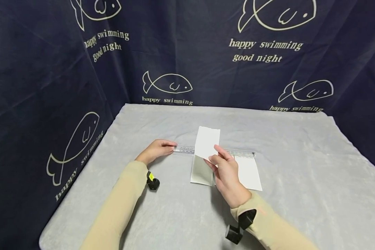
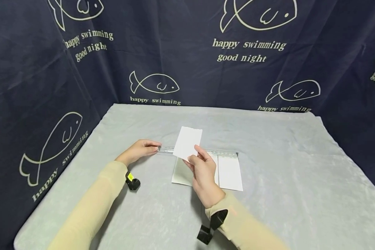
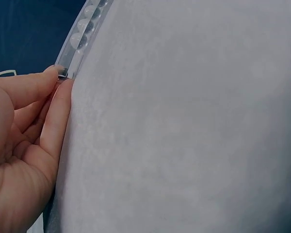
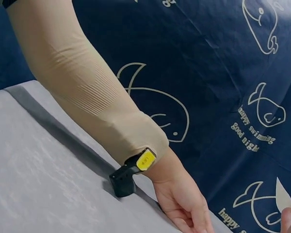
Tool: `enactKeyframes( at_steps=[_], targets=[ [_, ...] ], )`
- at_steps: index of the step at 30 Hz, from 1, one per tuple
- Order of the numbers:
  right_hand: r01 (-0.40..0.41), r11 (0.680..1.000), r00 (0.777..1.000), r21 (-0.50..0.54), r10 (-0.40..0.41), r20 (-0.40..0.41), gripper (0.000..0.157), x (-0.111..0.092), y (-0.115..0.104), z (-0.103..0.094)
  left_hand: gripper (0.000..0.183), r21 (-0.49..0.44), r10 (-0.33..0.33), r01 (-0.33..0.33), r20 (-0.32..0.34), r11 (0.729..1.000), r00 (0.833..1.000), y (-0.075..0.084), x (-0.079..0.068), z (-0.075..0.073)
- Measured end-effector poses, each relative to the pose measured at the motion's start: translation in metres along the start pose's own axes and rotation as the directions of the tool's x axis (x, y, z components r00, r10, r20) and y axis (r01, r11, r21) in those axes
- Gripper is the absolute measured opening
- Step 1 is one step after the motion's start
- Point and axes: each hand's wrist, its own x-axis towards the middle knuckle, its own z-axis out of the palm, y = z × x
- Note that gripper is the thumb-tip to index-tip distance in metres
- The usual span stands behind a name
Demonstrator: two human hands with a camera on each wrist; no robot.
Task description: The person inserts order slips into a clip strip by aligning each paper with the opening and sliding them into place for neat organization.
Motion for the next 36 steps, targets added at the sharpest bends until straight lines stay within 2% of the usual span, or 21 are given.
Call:
enactKeyframes(
  at_steps=[5,12,29,36],
  targets=[
    [-0.002,1.0,1.0,0.004,0.002,-0.002,0.058,-0.003,0.006,0.006,0.032,-0.033,-0.005,0.005,-0.002,0.999,1.0,0.001,0.0,0.0],
    [-0.021,1.0,1.0,-0.004,0.021,0.0,0.057,-0.005,0.015,0.012,0.032,-0.03,0.017,-0.017,-0.005,0.999,1.0,-0.001,0.0,0.0],
    [-0.014,1.0,1.0,-0.017,0.014,0.011,0.053,-0.011,0.032,0.028,0.031,-0.035,0.023,-0.023,-0.003,0.999,1.0,-0.001,0.002,0.0],
    [-0.046,0.999,0.999,-0.022,0.047,0.014,0.053,-0.013,0.045,0.034,0.031,-0.036,0.033,-0.033,-0.001,0.999,0.999,0.0,0.0,0.0]
  ],
)
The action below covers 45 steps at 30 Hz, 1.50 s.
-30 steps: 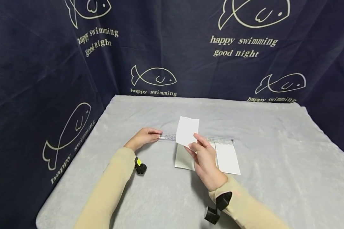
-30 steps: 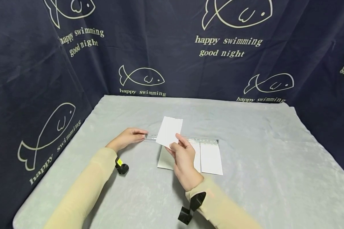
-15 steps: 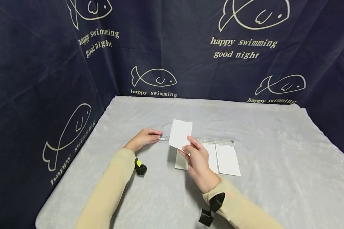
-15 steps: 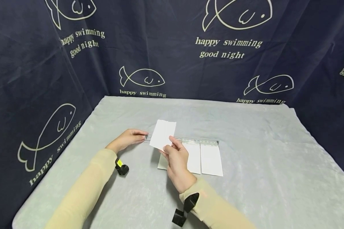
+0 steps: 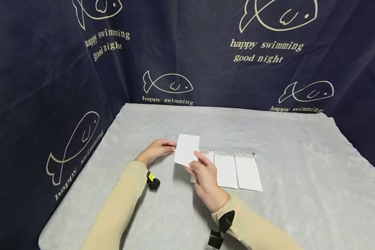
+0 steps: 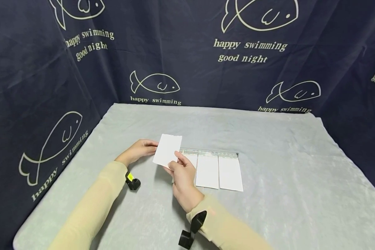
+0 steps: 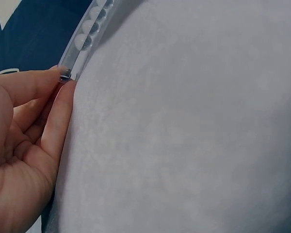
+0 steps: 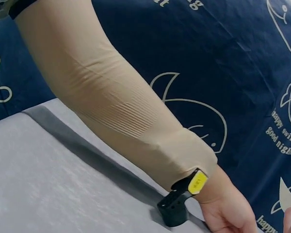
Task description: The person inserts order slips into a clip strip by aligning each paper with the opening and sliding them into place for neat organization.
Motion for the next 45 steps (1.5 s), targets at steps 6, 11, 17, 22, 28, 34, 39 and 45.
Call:
enactKeyframes(
  at_steps=[6,11,17,22,28,34,39,45],
  targets=[
    [-0.018,1.0,1.0,0.006,0.018,0.008,0.054,-0.001,0.01,0.003,0.031,0.002,0.003,-0.003,-0.001,1.0,1.0,-0.001,0.001,0.001],
    [-0.035,0.999,0.999,0.004,0.035,0.012,0.054,-0.002,0.017,0.003,0.03,0.016,0.005,-0.005,-0.006,1.0,1.0,-0.004,0.002,0.0],
    [-0.045,0.999,0.999,-0.021,0.045,0.01,0.052,-0.004,0.025,0.003,0.029,0.02,-0.003,0.003,-0.01,1.0,1.0,-0.005,0.003,-0.001],
    [-0.053,0.998,0.998,-0.046,0.054,0.016,0.052,-0.008,0.029,0.001,0.028,0.038,0.002,-0.002,-0.011,0.999,1.0,-0.006,0.004,-0.001],
    [-0.065,0.996,0.998,-0.054,0.066,0.023,0.053,-0.011,0.031,0.0,0.029,0.045,-0.003,0.003,-0.007,0.999,1.0,-0.005,0.003,-0.002],
    [-0.082,0.994,0.996,-0.07,0.084,0.035,0.054,-0.015,0.033,-0.002,0.03,0.035,-0.008,0.007,0.006,0.999,1.0,-0.004,0.002,-0.002],
    [-0.086,0.993,0.995,-0.082,0.09,0.045,0.054,-0.017,0.036,-0.005,0.03,0.047,-0.03,0.03,-0.005,0.998,1.0,0.0,0.001,-0.002],
    [-0.099,0.991,0.993,-0.095,0.105,0.053,0.053,-0.021,0.039,-0.008,0.032,0.057,-0.047,0.047,-0.011,0.997,0.999,0.002,-0.001,-0.001]
  ],
)
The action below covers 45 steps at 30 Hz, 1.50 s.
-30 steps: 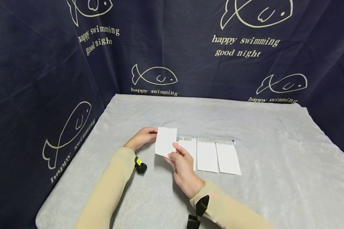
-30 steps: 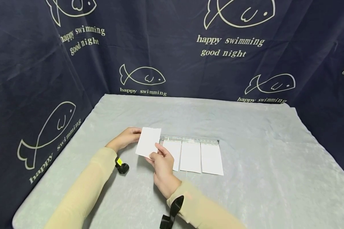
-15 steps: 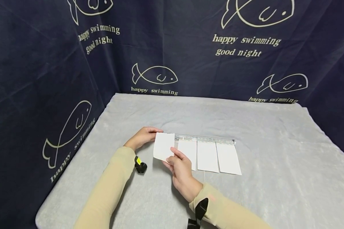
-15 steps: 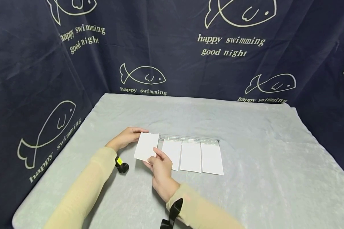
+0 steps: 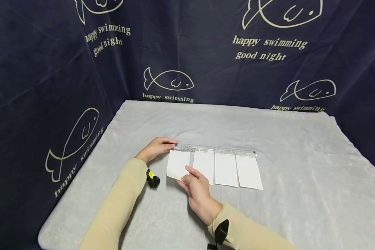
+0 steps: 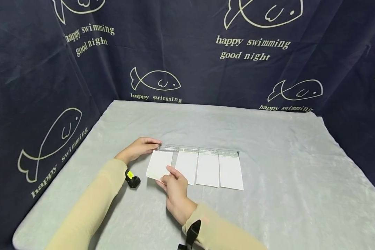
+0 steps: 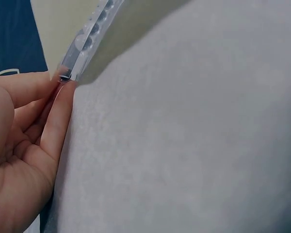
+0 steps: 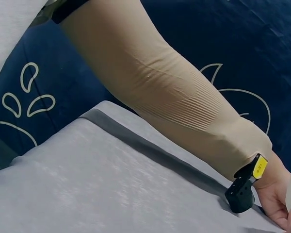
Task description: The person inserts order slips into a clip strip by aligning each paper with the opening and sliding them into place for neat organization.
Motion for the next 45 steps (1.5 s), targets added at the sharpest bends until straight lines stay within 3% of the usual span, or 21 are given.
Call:
enactKeyframes(
  at_steps=[16,31,45],
  targets=[
    [-0.047,0.999,0.998,0.002,0.047,0.039,0.051,0.008,-0.006,-0.001,0.031,-0.017,0.016,-0.016,-0.001,1.0,1.0,-0.001,0.001,0.001],
    [-0.085,0.995,0.996,0.056,0.085,0.008,0.05,0.012,-0.011,-0.002,0.027,0.088,0.034,-0.03,-0.052,0.996,0.998,-0.001,0.001,0.002],
    [-0.112,0.989,0.994,0.096,0.112,0.0,0.052,0.013,-0.01,-0.001,0.027,0.091,0.025,-0.02,-0.046,0.996,0.999,-0.003,0.002,0.0]
  ],
)
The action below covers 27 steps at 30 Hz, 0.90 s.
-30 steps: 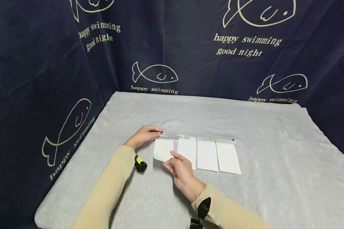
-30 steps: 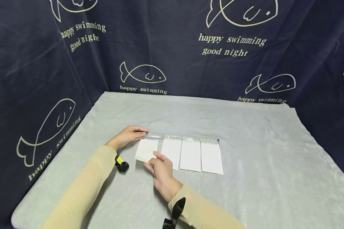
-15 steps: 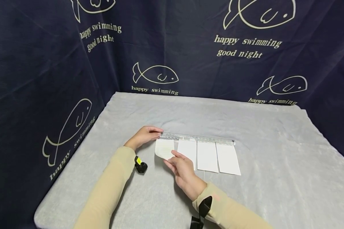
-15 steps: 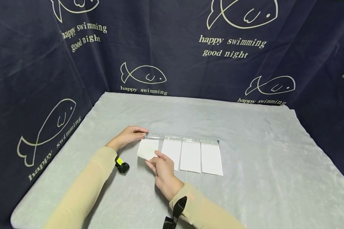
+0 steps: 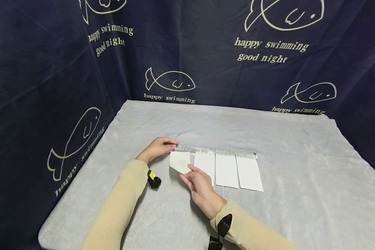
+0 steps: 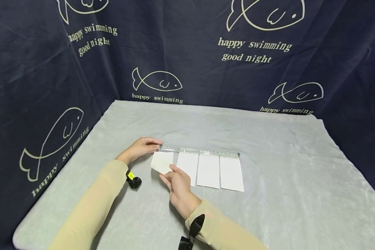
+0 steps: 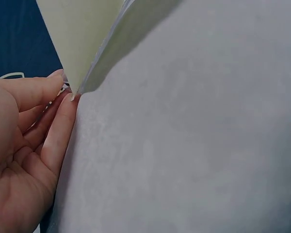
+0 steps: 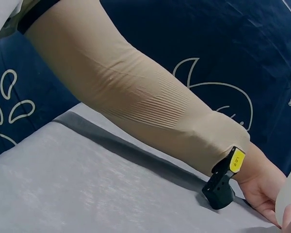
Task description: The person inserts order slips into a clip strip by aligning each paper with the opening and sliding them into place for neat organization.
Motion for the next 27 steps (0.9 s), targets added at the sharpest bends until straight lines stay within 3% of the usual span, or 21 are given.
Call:
enactKeyframes(
  at_steps=[27],
  targets=[
    [0.022,0.999,0.999,-0.032,-0.023,-0.034,0.05,0.01,0.002,0.006,0.027,0.003,0.0,0.0,-0.013,1.0,1.0,0.0,0.001,0.001]
  ],
)
